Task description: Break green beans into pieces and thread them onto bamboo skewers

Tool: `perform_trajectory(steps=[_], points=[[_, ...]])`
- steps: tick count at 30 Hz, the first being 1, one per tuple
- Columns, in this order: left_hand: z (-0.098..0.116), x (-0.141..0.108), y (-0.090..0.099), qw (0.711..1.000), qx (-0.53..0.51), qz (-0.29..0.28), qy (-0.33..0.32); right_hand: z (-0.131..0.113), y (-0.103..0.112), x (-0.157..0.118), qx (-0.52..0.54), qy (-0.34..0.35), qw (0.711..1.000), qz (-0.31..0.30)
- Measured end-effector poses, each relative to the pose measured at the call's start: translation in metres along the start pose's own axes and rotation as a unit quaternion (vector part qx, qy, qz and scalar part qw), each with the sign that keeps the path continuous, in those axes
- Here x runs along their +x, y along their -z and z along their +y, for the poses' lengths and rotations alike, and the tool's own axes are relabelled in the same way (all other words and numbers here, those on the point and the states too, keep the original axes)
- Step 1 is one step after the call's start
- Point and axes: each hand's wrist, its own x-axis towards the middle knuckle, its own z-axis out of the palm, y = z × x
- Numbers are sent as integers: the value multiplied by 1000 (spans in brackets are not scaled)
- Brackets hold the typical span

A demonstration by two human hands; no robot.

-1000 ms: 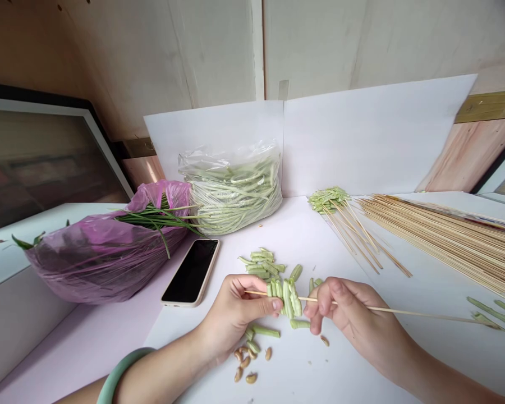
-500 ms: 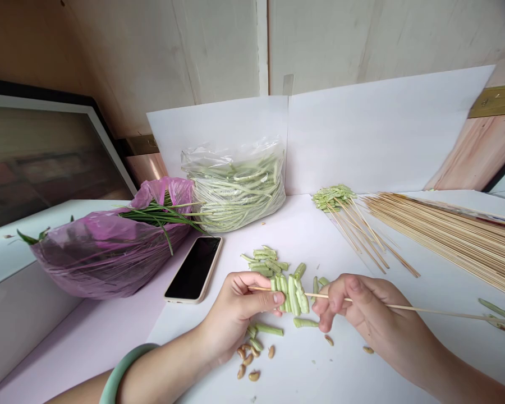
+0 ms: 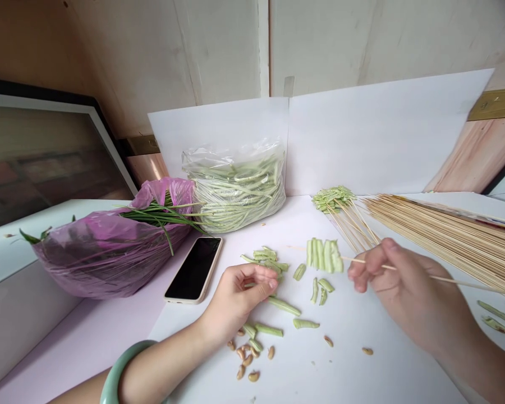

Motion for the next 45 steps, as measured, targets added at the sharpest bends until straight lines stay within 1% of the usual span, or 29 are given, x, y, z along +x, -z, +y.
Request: perform_trajectory(steps=[1, 2, 3, 4, 5, 6, 7, 8, 10, 12, 13, 14, 15, 17, 19, 21, 22, 23, 24, 26, 29, 31, 36, 39, 45], points=[[1, -1, 2, 997, 72, -29, -22, -3, 3, 3, 4, 0, 1000, 28], [3, -2, 3, 984, 154, -72, -50, -5, 6, 5, 8, -3, 999, 45], [4, -3, 5, 959, 238, -125, -85, -6, 7, 6, 11, -7, 998, 53], [6, -4, 6, 927, 311, -175, -118, -7, 9, 6, 11, -11, 998, 55], [8, -5, 7, 892, 369, -215, -147, -7, 9, 6, 9, -12, 999, 51], [9, -5, 8, 864, 409, -240, -169, -7, 8, 5, 5, -12, 999, 46], [11, -5, 9, 845, 434, -252, -182, -7, 8, 4, -1, -12, 999, 40], [12, -5, 10, 834, 450, -257, -190, -7, 6, 3, -6, -10, 999, 33], [13, -4, 10, 818, 469, -263, -202, -6, 3, 1, -11, -10, 1000, 20], [14, -3, 11, 810, 474, -270, -214, -6, 1, 1, -12, -9, 1000, 8], [13, -3, 11, 811, 471, -268, -220, -6, 0, 1, -14, -9, 1000, 2], [13, -2, 11, 818, 463, -259, -222, -6, -1, 1, -15, -10, 1000, -2], [12, -2, 11, 830, 449, -244, -222, -6, -2, 1, -16, -11, 1000, -4], [11, -2, 10, 870, 400, -195, -212, -6, -3, 0, -18, -14, 1000, -8], [9, -2, 8, 920, 324, -131, -179, -7, -4, 0, -19, -14, 1000, -13], [7, 0, 7, 966, 212, -75, -126, -7, -5, -1, -20, -15, 999, -21], [5, 1, 6, 982, 149, -52, -99, -6, -5, -1, -20, -16, 999, -27], [4, 3, 6, 993, 88, -36, -74, -6, -6, -1, -20, -16, 999, -34], [3, 4, 6, 998, 34, -24, -51, -5, -6, -2, -20, -17, 999, -43], [2, 6, 5, 999, -43, -10, -8, -1, -6, -4, -24, -16, 997, -65], [3, 7, 6, 992, -117, -2, 40, 5, -5, -8, -33, -11, 995, -98], [3, 7, 6, 987, -149, 2, 52, 8, -4, -11, -45, -10, 992, -115], [3, 7, 6, 982, -178, -5, 57, 11, -4, -12, -82, 17, 985, -151], [2, 8, 6, 982, -182, -4, 54, 12, -3, -11, -94, 28, 983, -153], [0, 9, 6, 981, -182, -4, 60, 13, -2, -12, -92, 30, 984, -151]])
